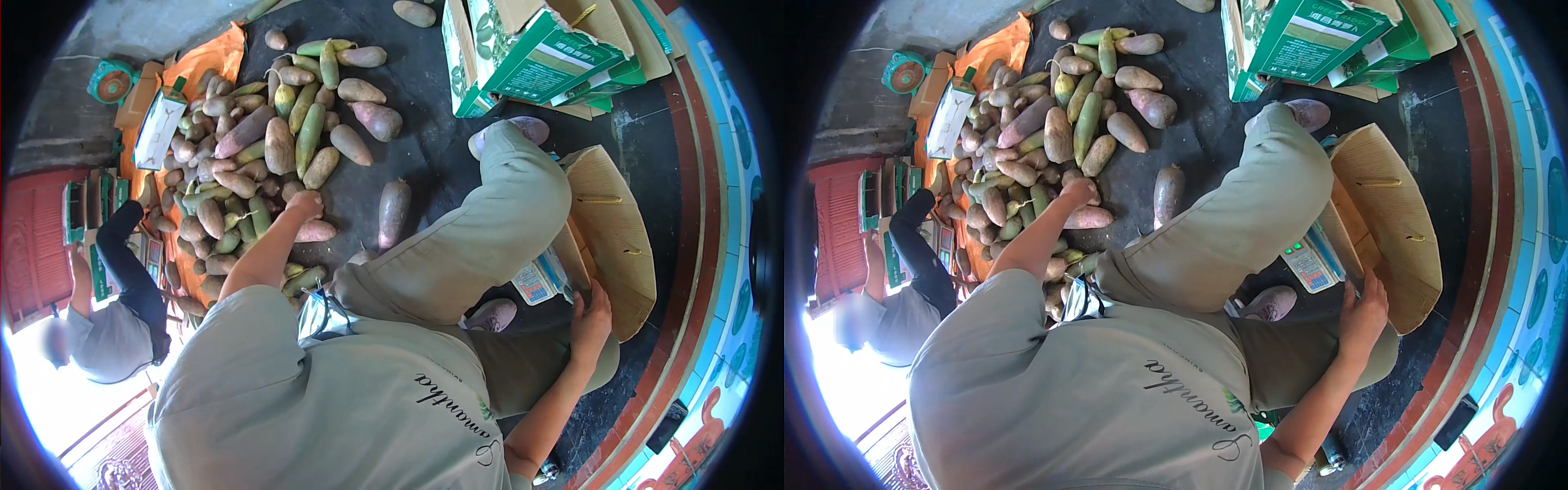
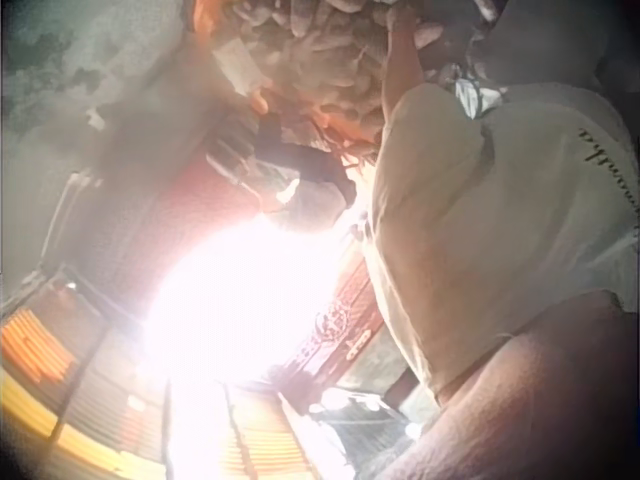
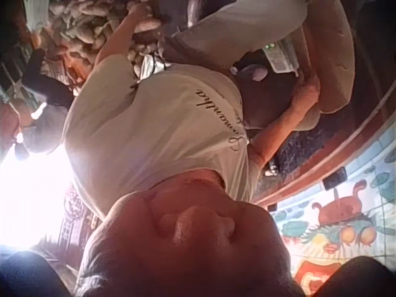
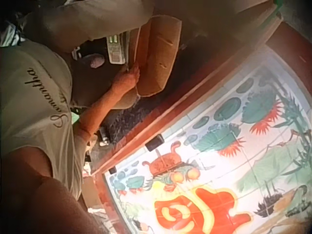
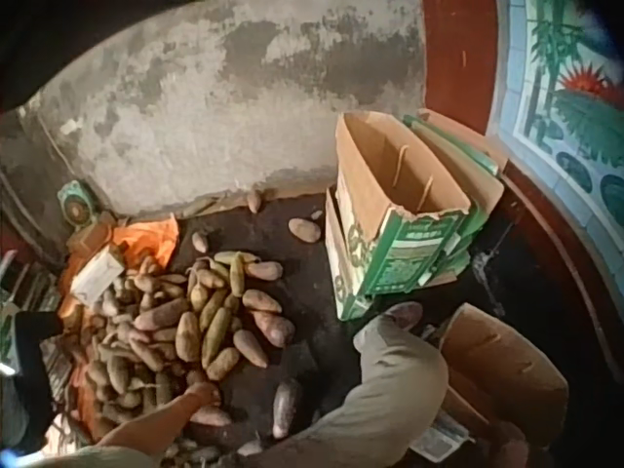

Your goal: The person sorts vegetables into bags and boxes, weighing them with a digital scale.

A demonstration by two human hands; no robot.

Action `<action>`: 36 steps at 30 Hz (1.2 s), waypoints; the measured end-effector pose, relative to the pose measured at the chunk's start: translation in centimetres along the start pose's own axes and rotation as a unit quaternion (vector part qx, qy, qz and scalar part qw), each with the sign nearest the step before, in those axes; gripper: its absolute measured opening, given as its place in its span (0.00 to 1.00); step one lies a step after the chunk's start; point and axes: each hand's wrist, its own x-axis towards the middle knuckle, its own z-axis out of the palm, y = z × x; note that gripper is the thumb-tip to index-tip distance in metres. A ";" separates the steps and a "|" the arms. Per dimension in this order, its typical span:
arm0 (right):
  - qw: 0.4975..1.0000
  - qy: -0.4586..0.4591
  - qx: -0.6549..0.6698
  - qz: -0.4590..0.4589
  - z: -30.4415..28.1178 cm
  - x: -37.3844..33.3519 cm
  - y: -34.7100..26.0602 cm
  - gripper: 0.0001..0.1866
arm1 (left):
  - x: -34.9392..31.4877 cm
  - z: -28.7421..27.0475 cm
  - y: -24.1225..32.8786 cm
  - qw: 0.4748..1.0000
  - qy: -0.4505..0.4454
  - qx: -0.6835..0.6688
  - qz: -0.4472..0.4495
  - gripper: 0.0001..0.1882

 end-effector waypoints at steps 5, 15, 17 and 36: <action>1.000 -0.010 0.001 0.017 0.2 0.0 0.2 0.20 | -3.7 2.4 -1.6 0.994 -0.071 -0.010 -0.087 0.18; 0.999 -0.032 -0.027 0.033 0.4 0.4 -0.3 0.21 | -3.2 3.0 -4.0 0.975 0.018 -0.113 -0.188 0.29; 0.999 -0.026 -0.031 0.021 0.6 0.5 -0.3 0.20 | -2.1 1.9 -3.8 0.969 0.074 -0.137 -0.194 0.31; 0.999 -0.022 -0.037 0.014 1.0 1.4 -0.9 0.18 | 7.9 -8.2 1.6 0.976 0.210 -0.046 -0.017 0.33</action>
